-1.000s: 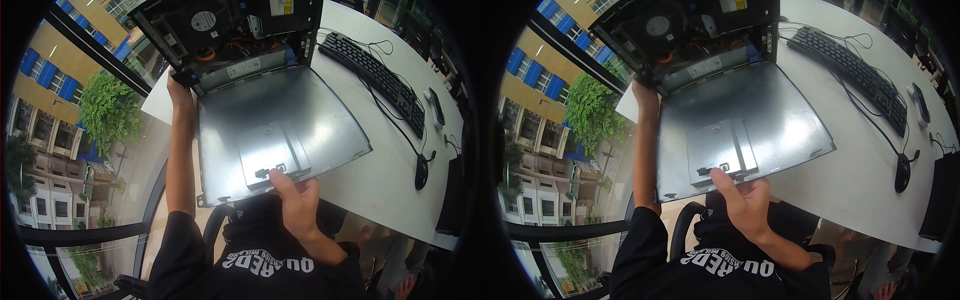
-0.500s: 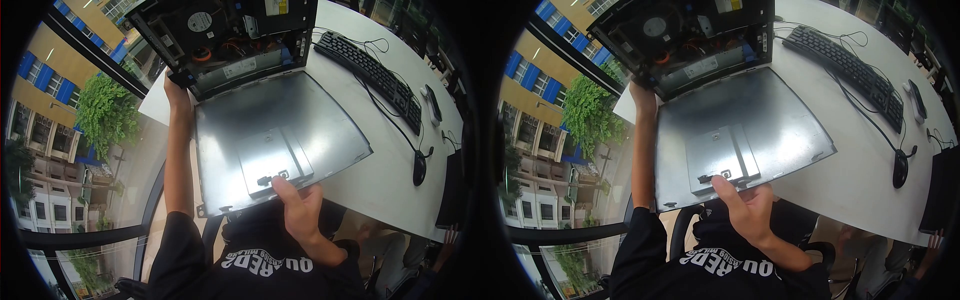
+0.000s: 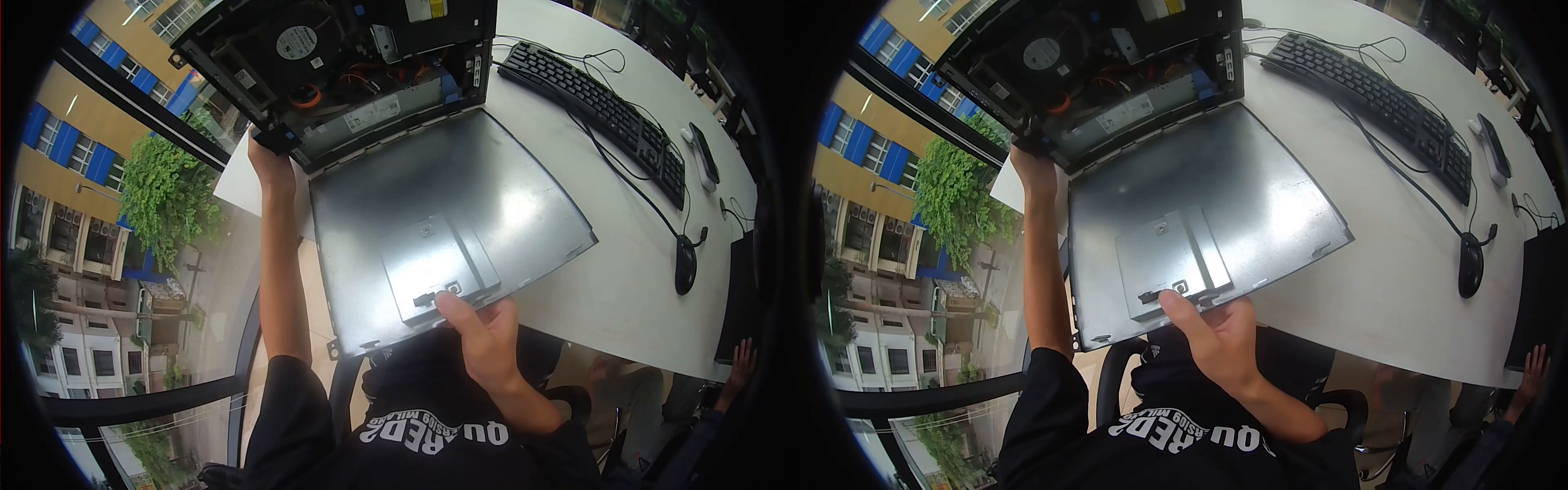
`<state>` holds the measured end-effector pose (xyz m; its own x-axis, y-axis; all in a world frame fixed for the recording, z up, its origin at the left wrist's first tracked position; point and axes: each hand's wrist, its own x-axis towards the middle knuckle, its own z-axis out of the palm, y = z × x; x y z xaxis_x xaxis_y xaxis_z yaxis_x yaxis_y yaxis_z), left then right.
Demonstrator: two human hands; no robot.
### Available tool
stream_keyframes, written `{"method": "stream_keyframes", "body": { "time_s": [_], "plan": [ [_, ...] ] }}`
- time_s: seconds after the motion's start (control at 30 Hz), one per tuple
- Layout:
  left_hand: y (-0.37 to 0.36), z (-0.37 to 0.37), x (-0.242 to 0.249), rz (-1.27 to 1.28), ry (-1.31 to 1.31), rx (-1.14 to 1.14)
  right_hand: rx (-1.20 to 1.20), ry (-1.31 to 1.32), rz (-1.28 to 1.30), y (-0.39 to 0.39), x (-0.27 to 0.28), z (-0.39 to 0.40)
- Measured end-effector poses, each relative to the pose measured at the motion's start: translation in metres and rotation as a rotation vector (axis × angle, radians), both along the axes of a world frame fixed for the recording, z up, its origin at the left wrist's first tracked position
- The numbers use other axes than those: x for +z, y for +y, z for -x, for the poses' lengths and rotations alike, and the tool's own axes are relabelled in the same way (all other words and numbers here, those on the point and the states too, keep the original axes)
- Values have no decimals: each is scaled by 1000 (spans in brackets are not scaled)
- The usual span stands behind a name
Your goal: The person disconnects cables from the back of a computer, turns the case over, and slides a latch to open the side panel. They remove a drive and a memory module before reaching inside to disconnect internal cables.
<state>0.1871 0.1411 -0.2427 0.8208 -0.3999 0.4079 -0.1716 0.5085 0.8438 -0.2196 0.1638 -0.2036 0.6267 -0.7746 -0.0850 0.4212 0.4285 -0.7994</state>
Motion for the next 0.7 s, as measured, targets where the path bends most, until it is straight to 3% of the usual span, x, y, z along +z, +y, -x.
{"method": "stream_keyframes", "body": {
  "time_s": [0.27, 0.47, 0.7],
  "plan": [
    [1, 11, 15, 86, 204, 34, 66, 14, -26, 0, -15, 3],
    [8, 15, 27, 113, 231, -129, 127, 56, -105, 0, -19, 7],
    [11, 16, 55, -22, -188, 34, 306, 125, -262, -6, -10, 19]
  ]
}}
